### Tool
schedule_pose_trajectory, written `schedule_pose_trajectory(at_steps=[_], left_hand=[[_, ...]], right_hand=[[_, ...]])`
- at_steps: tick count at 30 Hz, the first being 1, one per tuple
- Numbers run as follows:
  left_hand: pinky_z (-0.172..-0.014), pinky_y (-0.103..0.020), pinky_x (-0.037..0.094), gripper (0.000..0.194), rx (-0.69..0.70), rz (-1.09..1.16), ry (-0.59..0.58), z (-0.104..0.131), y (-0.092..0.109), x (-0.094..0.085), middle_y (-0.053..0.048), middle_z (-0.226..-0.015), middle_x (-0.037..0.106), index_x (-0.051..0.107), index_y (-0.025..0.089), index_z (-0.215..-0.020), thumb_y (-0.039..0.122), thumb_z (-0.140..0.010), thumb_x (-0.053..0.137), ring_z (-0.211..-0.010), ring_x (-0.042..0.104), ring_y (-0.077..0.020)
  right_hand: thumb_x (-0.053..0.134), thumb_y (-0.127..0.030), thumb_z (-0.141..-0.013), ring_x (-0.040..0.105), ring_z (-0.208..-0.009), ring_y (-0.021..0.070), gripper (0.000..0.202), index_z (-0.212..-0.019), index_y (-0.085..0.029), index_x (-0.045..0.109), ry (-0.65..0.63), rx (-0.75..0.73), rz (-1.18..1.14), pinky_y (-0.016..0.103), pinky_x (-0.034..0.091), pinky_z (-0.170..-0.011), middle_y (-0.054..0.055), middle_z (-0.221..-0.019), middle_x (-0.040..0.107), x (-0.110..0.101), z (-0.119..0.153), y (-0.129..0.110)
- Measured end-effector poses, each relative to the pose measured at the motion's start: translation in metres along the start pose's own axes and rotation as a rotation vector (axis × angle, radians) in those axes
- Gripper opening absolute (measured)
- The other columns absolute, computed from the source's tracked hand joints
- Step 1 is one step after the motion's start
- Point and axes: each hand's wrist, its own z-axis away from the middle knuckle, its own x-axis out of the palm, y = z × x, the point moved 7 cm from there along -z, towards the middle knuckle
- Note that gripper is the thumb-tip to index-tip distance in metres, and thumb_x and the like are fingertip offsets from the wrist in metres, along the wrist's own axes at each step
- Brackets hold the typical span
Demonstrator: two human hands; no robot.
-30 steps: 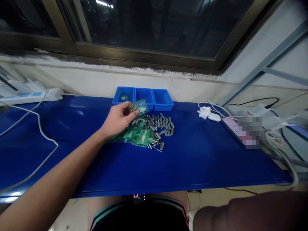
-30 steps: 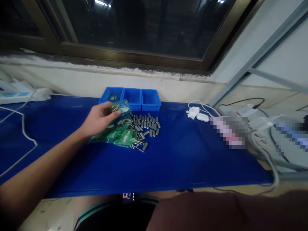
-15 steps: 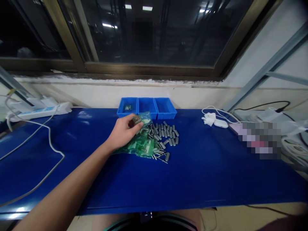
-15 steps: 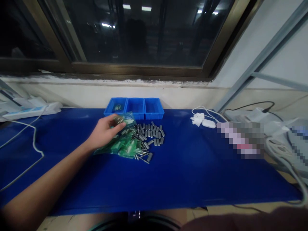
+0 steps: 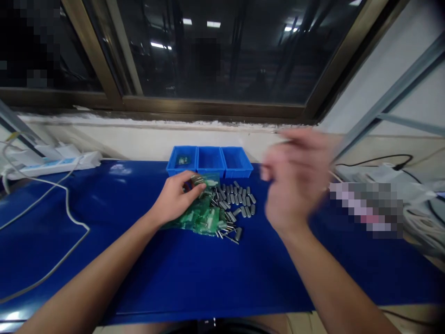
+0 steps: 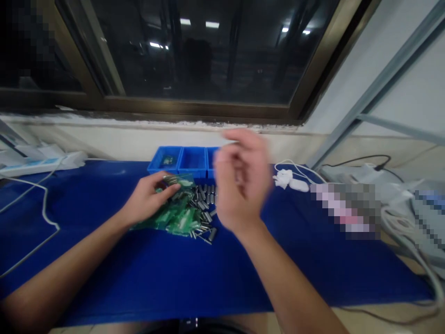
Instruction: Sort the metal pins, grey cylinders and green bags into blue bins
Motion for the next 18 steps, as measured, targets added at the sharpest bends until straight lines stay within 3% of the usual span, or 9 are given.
schedule_pose_trajectory(at_steps=[2,4,7,10,13,15,18], left_hand=[[-0.079,-0.036,0.054,0.024,0.068,0.001,0.030,0.000,0.002,0.000,-0.007,-0.107,0.075,0.078,0.020,-0.098,0.044,-0.097,0.074,-0.093,0.070,-0.0213],[-0.081,-0.036,0.056,0.021,0.116,-0.002,0.042,0.000,0.003,0.001,-0.009,-0.115,0.072,0.080,0.021,-0.101,0.041,-0.096,0.077,-0.102,0.070,-0.0232],[-0.083,-0.036,0.057,0.019,0.138,-0.020,0.030,0.001,0.004,0.003,-0.009,-0.113,0.069,0.083,0.022,-0.103,0.038,-0.096,0.077,-0.105,0.069,-0.0238],[-0.078,-0.035,0.055,0.021,0.124,-0.035,0.007,0.002,0.007,0.005,-0.007,-0.105,0.069,0.084,0.023,-0.103,0.041,-0.096,0.077,-0.093,0.067,-0.0214],[-0.063,-0.032,0.046,0.027,0.026,-0.021,-0.002,0.003,0.007,0.006,0.000,-0.071,0.059,0.085,0.023,-0.105,0.047,-0.095,0.075,-0.064,0.052,-0.0161],[-0.059,-0.032,0.043,0.033,-0.043,0.036,0.007,0.004,0.007,0.004,0.004,-0.059,0.052,0.085,0.023,-0.114,0.048,-0.096,0.072,-0.056,0.045,-0.0151],[-0.071,-0.036,0.056,0.039,-0.081,0.200,-0.001,0.003,0.009,0.003,-0.001,-0.075,0.071,0.083,0.023,-0.125,0.041,-0.094,0.068,-0.070,0.064,-0.0194]], right_hand=[[0.066,-0.034,-0.106,0.056,-0.067,0.0102,0.028,-0.132,-0.025,0.070,-0.207,-0.002,0.015,0.028,0.051,-0.062,0.001,-0.101,0.070,0.016,0.013,0.020],[0.074,-0.032,-0.099,0.055,-0.068,0.0113,0.032,-0.131,-0.026,0.074,-0.468,0.024,0.063,0.031,0.051,-0.065,0.002,-0.102,0.072,0.032,0.028,0.041],[0.078,-0.040,-0.097,0.057,-0.072,0.0135,0.030,-0.123,-0.024,0.080,-0.608,0.036,0.118,0.033,0.052,-0.069,0.003,-0.101,0.076,0.038,0.043,0.058],[0.070,-0.041,-0.104,0.061,-0.070,0.0140,0.022,-0.107,-0.024,0.084,-0.581,0.007,0.151,0.033,0.051,-0.069,0.003,-0.091,0.077,0.038,0.046,0.055],[0.067,-0.042,-0.105,0.060,-0.062,0.0137,0.025,-0.105,-0.026,0.086,-0.498,0.024,0.223,0.033,0.050,-0.065,-0.001,-0.073,0.074,0.037,0.046,0.052],[0.068,-0.042,-0.104,0.061,-0.059,0.0142,0.025,-0.108,-0.025,0.087,-0.437,0.068,0.221,0.033,0.053,-0.064,-0.002,-0.068,0.072,0.036,0.046,0.052],[0.066,-0.038,-0.103,0.071,-0.066,0.0166,0.027,-0.114,-0.024,0.086,-0.371,0.158,0.149,0.036,0.059,-0.067,0.002,-0.088,0.083,0.036,0.048,0.056]])
